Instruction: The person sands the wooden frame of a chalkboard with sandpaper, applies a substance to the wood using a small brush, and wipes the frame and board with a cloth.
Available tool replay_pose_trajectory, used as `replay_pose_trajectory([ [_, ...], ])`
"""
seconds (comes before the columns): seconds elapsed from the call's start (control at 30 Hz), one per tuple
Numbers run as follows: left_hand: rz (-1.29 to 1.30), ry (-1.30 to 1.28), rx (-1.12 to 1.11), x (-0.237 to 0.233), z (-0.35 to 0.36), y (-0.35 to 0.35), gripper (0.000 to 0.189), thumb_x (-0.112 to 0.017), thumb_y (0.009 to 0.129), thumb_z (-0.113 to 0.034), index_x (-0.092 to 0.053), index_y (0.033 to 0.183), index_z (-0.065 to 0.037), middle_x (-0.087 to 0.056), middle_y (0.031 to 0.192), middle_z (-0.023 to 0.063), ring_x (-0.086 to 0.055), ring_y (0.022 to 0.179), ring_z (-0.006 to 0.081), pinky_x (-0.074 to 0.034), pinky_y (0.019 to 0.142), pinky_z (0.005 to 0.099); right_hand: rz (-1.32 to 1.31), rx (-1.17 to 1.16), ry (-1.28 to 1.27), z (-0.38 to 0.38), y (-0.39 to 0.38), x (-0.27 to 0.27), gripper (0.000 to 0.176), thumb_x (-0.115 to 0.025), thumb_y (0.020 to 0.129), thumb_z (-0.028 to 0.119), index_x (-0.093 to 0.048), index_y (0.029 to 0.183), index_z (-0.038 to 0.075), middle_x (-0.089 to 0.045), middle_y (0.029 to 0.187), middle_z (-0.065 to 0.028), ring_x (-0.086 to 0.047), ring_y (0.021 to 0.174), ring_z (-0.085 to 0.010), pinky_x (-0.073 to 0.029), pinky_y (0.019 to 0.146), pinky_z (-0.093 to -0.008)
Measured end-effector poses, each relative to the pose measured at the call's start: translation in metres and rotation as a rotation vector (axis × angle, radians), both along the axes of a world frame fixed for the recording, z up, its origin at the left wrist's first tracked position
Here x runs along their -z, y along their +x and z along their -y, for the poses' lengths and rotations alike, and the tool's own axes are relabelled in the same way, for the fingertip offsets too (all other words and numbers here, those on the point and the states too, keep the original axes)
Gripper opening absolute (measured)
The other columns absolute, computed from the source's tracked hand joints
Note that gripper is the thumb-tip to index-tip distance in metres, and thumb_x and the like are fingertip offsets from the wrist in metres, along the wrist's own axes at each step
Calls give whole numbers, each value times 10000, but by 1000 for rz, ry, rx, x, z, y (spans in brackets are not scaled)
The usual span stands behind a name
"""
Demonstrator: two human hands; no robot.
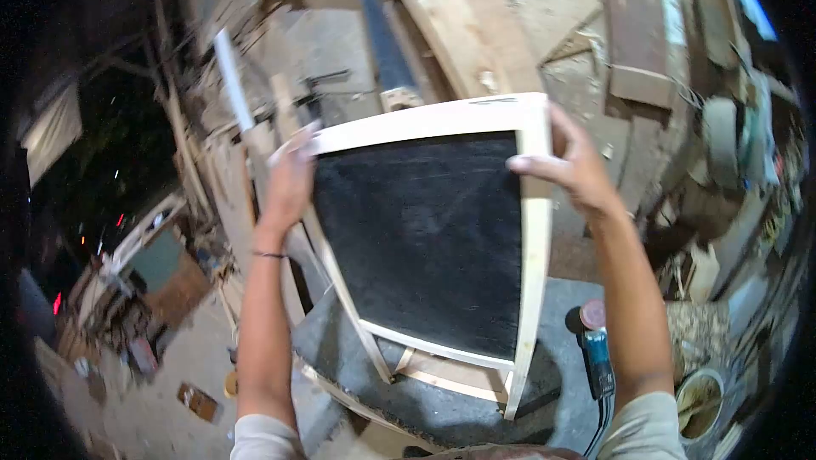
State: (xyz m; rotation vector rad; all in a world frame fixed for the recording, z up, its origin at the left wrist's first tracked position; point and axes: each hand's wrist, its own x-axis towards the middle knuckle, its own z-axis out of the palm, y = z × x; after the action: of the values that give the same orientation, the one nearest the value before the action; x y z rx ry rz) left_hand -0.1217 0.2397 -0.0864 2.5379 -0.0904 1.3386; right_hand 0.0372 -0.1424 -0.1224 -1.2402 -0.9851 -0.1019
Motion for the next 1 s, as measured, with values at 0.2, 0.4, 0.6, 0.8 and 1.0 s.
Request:
replay_pose_trajectory([
  [0.2,52,263,215,-10,117,22,397,-457,1042,-156,-520,1395,15,-526,1446,207,-434,1406,374,-298,1198,442,71,-10,50,-3,-3,17,923,-894,712,213,-422,1475,-2,-563,1359,-116,-518,1276,-225,-383,1101,-354],
  [0.4,35,651,563,-32,263,66,397,-511,1024,-160,-546,1389,-7,-506,1487,167,-360,1459,358,-283,1208,456,76,-51,-65,7,9,31,976,-909,692,228,-386,1478,-19,-512,1431,-151,-475,1331,-239,-348,1149,-384],
  [0.6,-33,620,329,-18,193,44,617,-610,945,-160,-421,1530,-109,-369,1603,133,-303,1490,373,-224,1236,478,3,-139,-128,34,3,72,1011,-889,737,307,-334,1537,37,-493,1442,-162,-473,1345,-255,-362,1149,-399],
  [0.8,-64,-81,371,-9,154,-38,469,-406,1069,-283,-557,1388,25,-568,1418,199,-510,1347,301,-317,1177,400,159,310,-63,77,-43,83,885,-875,737,377,-476,1475,95,-579,1334,-127,-544,1248,-268,-434,1059,-418],
  [1.0,-397,20,951,-14,238,-50,469,-430,1050,-328,-658,1177,61,-636,1247,222,-605,1167,334,-437,1046,431,185,-98,87,58,-117,56,458,-914,695,173,-675,1064,49,-659,1005,-54,-610,952,-145,-467,881,-305],
])
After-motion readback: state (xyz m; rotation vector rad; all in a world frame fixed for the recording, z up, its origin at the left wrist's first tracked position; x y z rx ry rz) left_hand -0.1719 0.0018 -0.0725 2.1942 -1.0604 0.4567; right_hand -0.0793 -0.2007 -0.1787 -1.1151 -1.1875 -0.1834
